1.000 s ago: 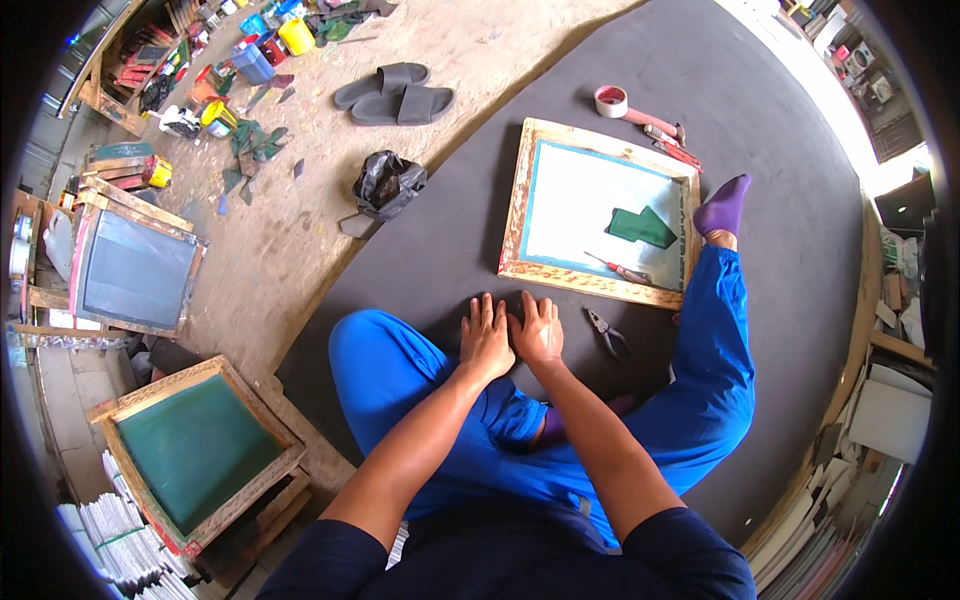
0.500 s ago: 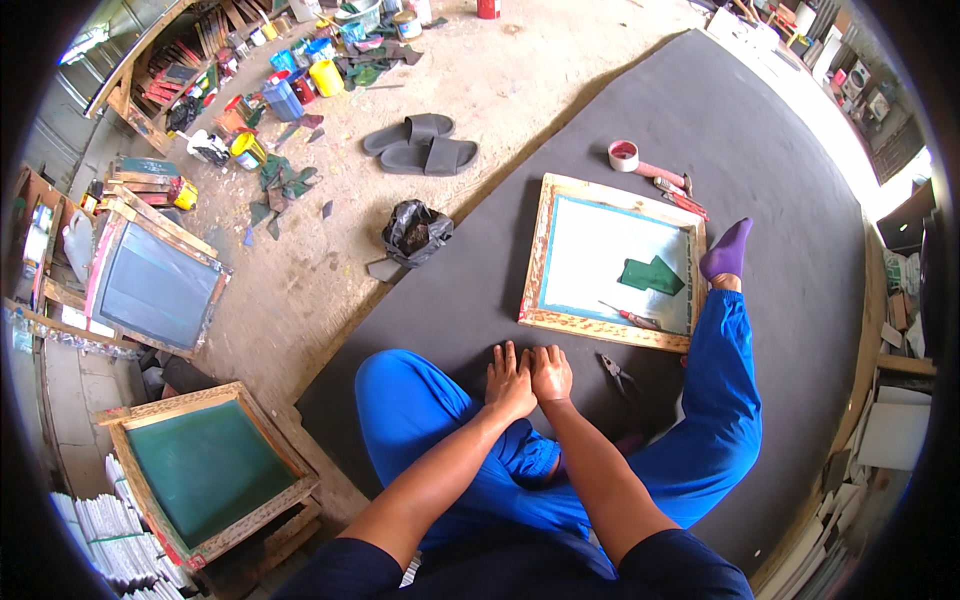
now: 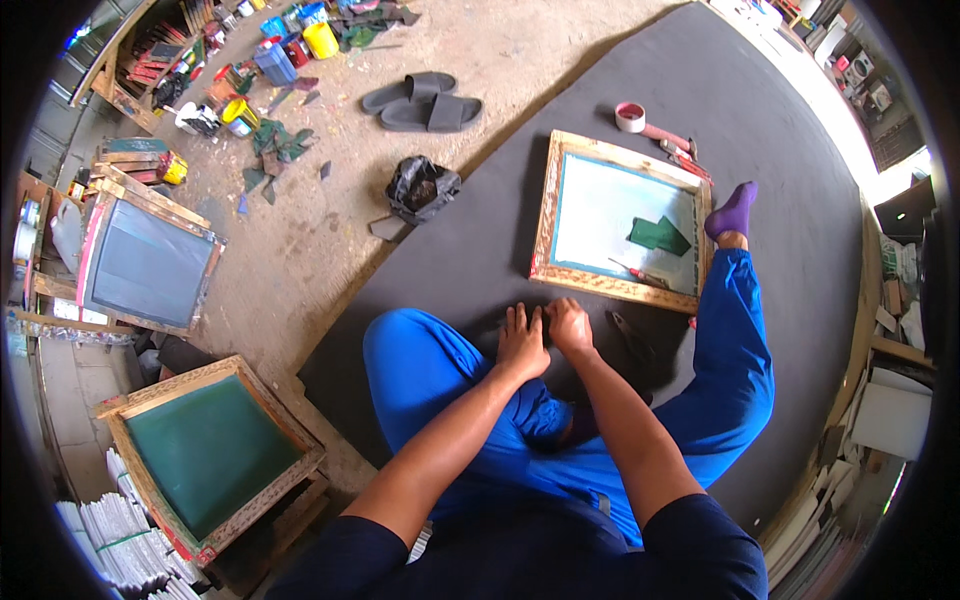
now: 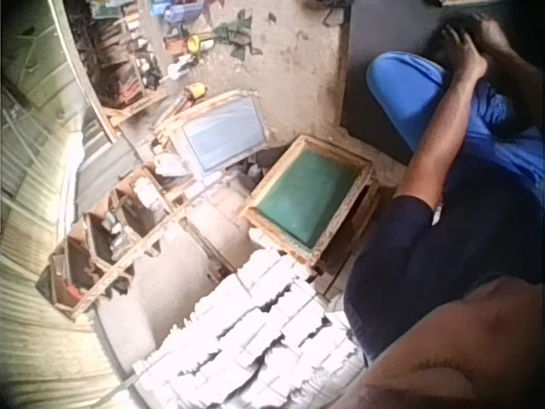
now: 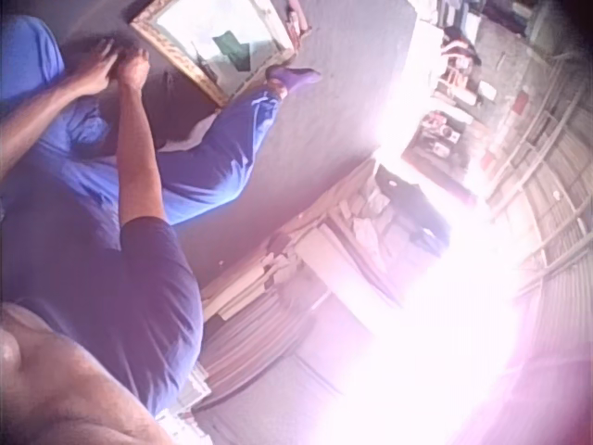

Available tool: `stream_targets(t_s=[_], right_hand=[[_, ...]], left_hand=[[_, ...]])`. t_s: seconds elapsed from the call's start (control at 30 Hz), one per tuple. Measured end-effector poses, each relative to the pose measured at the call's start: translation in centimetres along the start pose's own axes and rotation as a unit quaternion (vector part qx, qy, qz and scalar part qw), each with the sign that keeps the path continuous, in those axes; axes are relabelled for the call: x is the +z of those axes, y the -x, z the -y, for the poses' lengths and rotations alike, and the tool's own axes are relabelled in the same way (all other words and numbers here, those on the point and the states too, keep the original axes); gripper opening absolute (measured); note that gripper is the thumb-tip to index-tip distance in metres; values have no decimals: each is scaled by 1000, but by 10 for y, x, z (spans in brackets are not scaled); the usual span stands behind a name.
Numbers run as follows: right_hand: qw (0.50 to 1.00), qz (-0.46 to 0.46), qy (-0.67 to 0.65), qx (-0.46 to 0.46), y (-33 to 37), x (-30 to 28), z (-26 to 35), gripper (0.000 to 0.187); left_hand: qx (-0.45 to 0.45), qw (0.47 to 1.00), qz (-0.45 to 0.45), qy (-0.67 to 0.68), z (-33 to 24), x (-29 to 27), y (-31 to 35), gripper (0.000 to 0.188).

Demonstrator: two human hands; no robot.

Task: The person sits on the floor and uses a small metal tool to scrape or adjust the edge of a wooden screen printing frame. The person repeatedly works along the frame's perimeter, occasionally pausing to reposition the tool.

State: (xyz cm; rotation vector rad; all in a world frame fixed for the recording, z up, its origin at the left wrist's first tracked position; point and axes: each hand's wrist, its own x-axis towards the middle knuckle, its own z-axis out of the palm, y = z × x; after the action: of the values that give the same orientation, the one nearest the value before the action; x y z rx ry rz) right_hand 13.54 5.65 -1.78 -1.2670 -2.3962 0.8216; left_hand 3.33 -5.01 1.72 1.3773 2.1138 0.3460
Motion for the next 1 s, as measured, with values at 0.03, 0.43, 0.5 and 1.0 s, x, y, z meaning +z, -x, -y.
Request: stream_targets(t_s=[0.03, 0.43, 0.5, 1.0], right_hand=[[997, -48, -55, -19, -7, 1, -1, 18], [778, 75, -541, 311, -30, -8, 54, 22], [747, 92, -584, 304, -46, -10, 76, 18], [765, 138, -589, 222, -218, 25, 199, 20]], left_hand=[[-4, 1000, 2, 1, -1, -3, -2, 85], [-101, 992, 5, 71, 9, -69, -16, 85], [-122, 989, -13, 79, 19, -86, -25, 84], [-162, 974, -154, 32, 107, -167, -100, 87]])
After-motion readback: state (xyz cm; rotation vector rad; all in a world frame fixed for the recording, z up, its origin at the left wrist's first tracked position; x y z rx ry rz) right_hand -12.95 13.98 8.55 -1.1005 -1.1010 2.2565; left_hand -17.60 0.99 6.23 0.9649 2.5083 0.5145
